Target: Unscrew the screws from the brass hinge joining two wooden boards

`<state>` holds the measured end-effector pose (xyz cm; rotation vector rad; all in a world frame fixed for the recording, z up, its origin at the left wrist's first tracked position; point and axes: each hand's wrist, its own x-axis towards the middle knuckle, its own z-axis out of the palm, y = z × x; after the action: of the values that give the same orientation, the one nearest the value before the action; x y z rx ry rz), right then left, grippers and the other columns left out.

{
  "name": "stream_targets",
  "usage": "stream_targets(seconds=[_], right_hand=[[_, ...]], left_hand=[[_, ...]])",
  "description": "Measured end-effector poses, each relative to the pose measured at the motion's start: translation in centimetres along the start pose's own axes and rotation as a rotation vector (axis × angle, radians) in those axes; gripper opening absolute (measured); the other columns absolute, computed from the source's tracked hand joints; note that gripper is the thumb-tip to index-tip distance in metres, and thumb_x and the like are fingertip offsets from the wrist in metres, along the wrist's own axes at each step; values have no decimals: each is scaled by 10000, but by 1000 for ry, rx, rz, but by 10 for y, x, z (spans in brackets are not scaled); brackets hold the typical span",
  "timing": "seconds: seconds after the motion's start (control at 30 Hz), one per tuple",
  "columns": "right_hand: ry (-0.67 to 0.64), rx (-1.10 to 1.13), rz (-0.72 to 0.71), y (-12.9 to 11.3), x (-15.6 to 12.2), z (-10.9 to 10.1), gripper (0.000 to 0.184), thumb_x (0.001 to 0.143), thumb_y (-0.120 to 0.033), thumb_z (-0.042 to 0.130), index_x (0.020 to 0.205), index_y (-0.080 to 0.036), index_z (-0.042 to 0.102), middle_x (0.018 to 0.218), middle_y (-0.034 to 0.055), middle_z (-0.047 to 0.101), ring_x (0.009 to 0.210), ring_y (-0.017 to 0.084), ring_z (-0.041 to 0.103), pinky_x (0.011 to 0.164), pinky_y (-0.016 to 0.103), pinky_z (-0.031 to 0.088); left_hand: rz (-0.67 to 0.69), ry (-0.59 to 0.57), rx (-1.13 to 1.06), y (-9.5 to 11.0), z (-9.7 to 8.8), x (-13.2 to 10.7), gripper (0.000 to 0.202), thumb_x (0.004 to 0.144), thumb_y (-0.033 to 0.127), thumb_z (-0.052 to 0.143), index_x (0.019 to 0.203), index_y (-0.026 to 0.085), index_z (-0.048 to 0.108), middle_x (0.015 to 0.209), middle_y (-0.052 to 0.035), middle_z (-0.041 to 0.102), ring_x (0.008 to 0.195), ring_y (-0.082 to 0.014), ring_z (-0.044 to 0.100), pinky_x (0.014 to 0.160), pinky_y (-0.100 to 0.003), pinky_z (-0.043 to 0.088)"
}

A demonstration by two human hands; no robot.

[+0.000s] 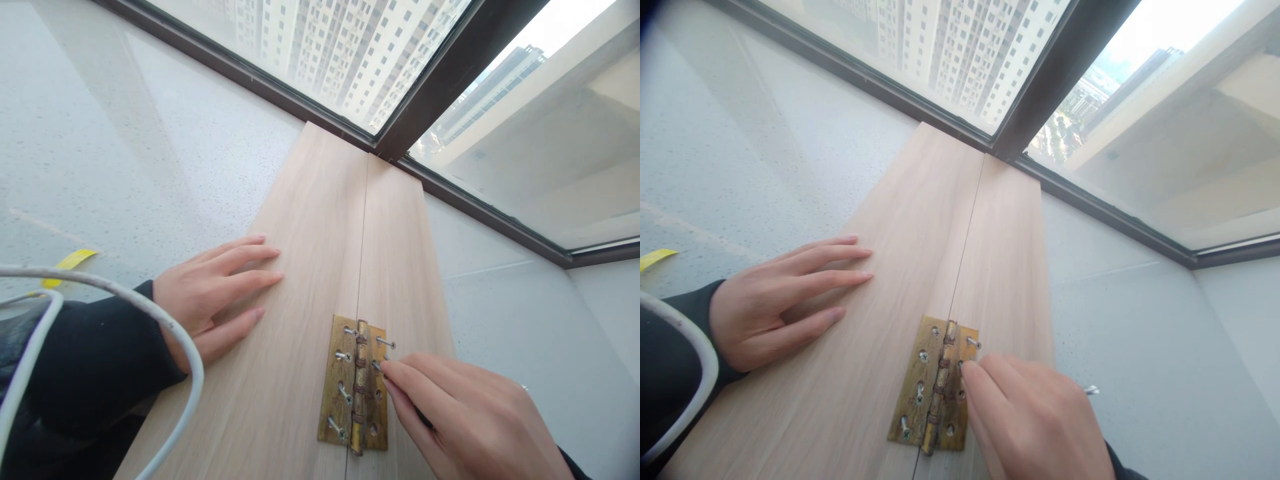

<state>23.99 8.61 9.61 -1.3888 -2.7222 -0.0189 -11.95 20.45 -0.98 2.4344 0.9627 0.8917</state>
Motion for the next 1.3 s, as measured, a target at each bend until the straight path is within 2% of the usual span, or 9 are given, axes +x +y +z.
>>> stream_targets(seconds=[0.1,0.23,0.37,0.47,0.6,0.83,1.07,1.23,1.3], right_hand=[[-25,3,-13,4,-1,0,334,1363,-186,440,1177,-211,716,1009,-14,745,761,149,727,672,381,495],[-6,-15,-38,6,9,-6,496,1404,-254,347,1087,-215,726,941,-11,730,693,156,703,611,400,485],[-17,6,-53,5,14,-8,553,1416,-273,312,1046,-221,720,891,-20,698,664,146,685,584,387,475],[-20,27,-31,3,9,-3,478,1420,-289,344,1123,-218,712,934,-27,716,697,126,715,598,361,488],[-7,58,-11,2,-1,5,342,1388,-208,428,1148,-222,671,918,-45,682,694,127,701,629,357,478],[-93,108,-11,9,-2,7,333,1339,-127,403,1178,-213,682,994,-21,677,750,110,704,636,308,513],[-17,57,-73,16,6,-4,464,1309,-83,355,1105,-209,753,1065,9,753,726,128,749,563,344,517],[-51,83,-71,19,7,-2,431,1268,-47,372,1101,-233,723,1017,-24,723,714,110,752,577,318,539],[-51,94,-53,17,10,-1,418,1303,-84,381,1113,-235,721,1026,-28,728,733,98,768,590,288,562]], left_hand=[[1,-15,7,0,-1,0,436,1177,295,546,1532,255,795,1723,-140,735,1716,-370,613,1428,-592,563],[0,-10,10,1,-1,-1,430,1188,299,538,1533,258,790,1727,-130,733,1722,-357,608,1439,-566,553],[12,2,23,1,0,-1,418,1196,282,522,1525,259,780,1711,-135,741,1713,-354,618,1416,-576,579],[19,9,34,2,0,0,410,1215,289,496,1516,257,773,1702,-145,744,1708,-353,624,1404,-580,590],[14,-1,32,3,-1,0,410,1207,291,508,1517,252,774,1712,-147,739,1712,-363,620,1404,-586,590],[4,4,28,3,0,0,409,1204,292,514,1514,249,778,1693,-155,750,1705,-364,626,1401,-595,591],[7,16,35,2,2,0,414,1216,307,503,1519,250,779,1696,-138,752,1708,-343,624,1413,-571,575],[7,-1,23,4,0,2,424,1203,303,515,1512,226,796,1677,-152,764,1706,-355,624,1421,-577,567],[5,-2,22,4,0,2,422,1205,305,514,1506,225,799,1676,-152,766,1707,-353,624,1421,-575,568]])
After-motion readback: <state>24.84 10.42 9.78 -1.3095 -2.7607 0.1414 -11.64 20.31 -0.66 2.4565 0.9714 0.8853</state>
